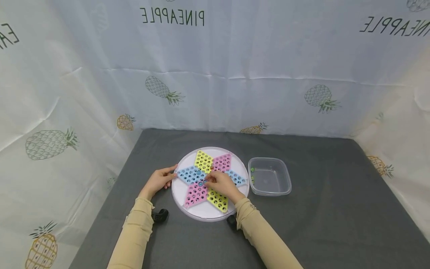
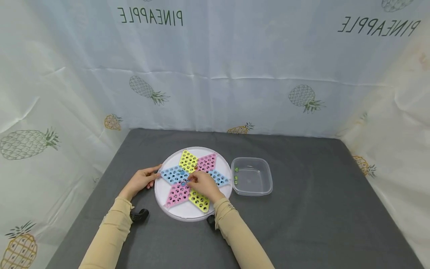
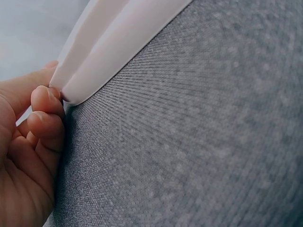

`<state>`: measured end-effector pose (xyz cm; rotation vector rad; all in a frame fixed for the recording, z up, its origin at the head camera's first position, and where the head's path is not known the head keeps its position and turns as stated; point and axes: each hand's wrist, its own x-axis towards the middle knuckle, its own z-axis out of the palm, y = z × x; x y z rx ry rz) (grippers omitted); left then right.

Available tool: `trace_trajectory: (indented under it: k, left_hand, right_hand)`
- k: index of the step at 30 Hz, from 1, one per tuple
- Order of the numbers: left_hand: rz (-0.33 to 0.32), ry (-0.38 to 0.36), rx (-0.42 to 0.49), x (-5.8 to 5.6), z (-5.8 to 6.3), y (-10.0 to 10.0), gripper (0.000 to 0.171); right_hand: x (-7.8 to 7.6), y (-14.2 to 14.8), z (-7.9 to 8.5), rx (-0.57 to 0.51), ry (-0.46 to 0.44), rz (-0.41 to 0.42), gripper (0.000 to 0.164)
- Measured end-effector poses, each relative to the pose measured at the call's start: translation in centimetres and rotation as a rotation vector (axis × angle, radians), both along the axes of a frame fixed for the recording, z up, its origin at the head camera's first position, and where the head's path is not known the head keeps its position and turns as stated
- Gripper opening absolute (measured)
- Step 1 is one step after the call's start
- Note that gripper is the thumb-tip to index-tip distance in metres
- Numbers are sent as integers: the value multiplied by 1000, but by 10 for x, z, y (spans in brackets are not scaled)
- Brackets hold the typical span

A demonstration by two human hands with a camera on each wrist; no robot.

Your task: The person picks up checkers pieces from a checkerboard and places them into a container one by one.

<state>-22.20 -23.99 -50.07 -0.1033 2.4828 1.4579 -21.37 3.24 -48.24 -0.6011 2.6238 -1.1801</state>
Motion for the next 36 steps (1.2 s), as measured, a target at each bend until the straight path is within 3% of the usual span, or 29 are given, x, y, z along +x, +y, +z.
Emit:
trace_trajectory:
  k: [16,25,32,36]
  left_hand:
    - [-1,8,19,1,0,0,50]
    - [1,7,16,2,3,0,49]
    - [-9,20,11,1,0,-1,50]
    - [-16,32,7,1,-1,-1,49]
  right_hand:
    - [3,-1,-5,17,-40,-54,19]
    - [3,2,-1,-47,-67,-65,19]
    - [3,7,0,-105,0,-73,23]
    - [4,10,5,-129,-17,-76,24]
